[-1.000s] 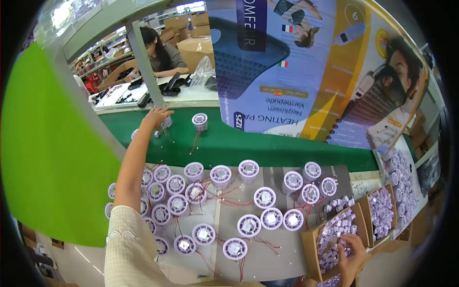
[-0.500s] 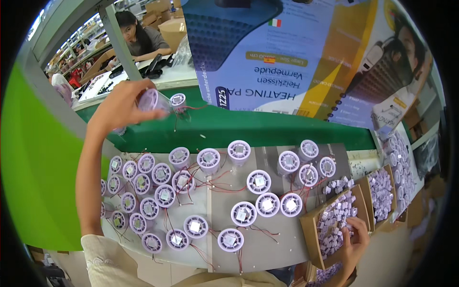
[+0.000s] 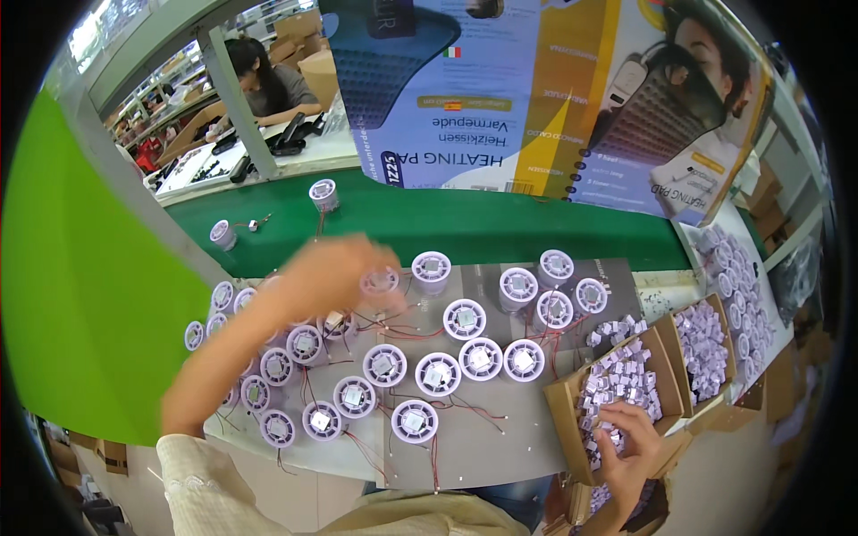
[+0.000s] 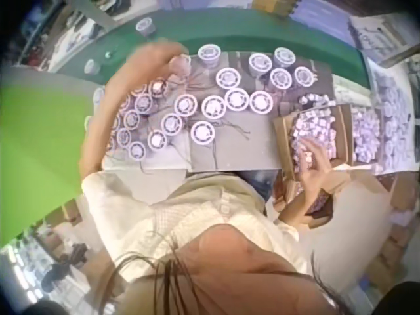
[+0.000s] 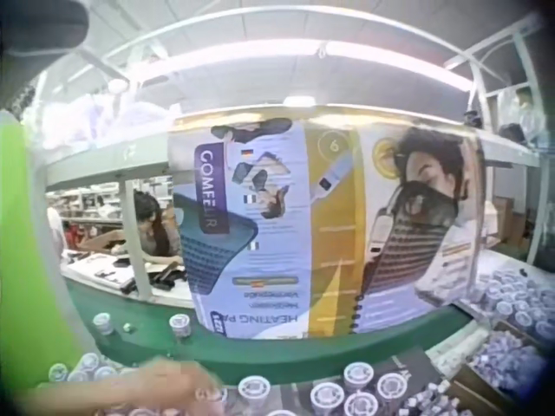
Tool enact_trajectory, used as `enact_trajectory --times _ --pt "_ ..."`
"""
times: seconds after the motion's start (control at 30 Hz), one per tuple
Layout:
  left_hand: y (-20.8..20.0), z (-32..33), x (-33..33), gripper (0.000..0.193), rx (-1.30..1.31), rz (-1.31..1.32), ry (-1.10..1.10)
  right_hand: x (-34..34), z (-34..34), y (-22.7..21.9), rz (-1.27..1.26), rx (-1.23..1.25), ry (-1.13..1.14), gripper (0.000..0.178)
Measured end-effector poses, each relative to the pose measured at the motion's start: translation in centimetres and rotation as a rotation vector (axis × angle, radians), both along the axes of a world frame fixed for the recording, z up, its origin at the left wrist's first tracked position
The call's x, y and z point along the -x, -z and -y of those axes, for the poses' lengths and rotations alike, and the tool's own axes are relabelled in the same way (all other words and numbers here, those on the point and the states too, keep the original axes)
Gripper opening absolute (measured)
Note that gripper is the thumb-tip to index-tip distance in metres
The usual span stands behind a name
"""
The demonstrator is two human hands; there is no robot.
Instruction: Assembling small electronic components onto circular housing bases at a factory workstation.
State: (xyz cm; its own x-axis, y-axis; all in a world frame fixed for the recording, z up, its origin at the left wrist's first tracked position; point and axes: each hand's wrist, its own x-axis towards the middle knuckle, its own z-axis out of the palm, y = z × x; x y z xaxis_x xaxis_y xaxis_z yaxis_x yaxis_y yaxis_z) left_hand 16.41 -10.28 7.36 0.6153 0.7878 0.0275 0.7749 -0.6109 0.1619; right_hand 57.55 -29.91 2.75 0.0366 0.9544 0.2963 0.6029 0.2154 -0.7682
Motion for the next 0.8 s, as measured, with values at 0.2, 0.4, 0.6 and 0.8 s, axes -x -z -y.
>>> enact_trajectory --times 0.2,0.4,0.6,0.8 --pt "3.7 -16.0 16.0 0.078 -0.621 -0.413 -0.151 1.4 0.5 1.1 -0.280 0.085 -0.098 0.038" --pt "10.1 -19.6 19.4 0.077 -0.111 -0.183 -0.224 5.0 0.3 1.3 -0.902 0.344 0.097 0.026" --pt "3.5 -15.0 15.6 0.061 -0.226 -0.049 -0.240 7.5 -2.1 1.3 -1.267 0.144 -0.118 0.038" --pt "-7.0 2.5 2.8 0.052 -0.170 -0.072 -0.279 8.4 -1.9 1.0 -1.219 0.232 -0.191 0.049"
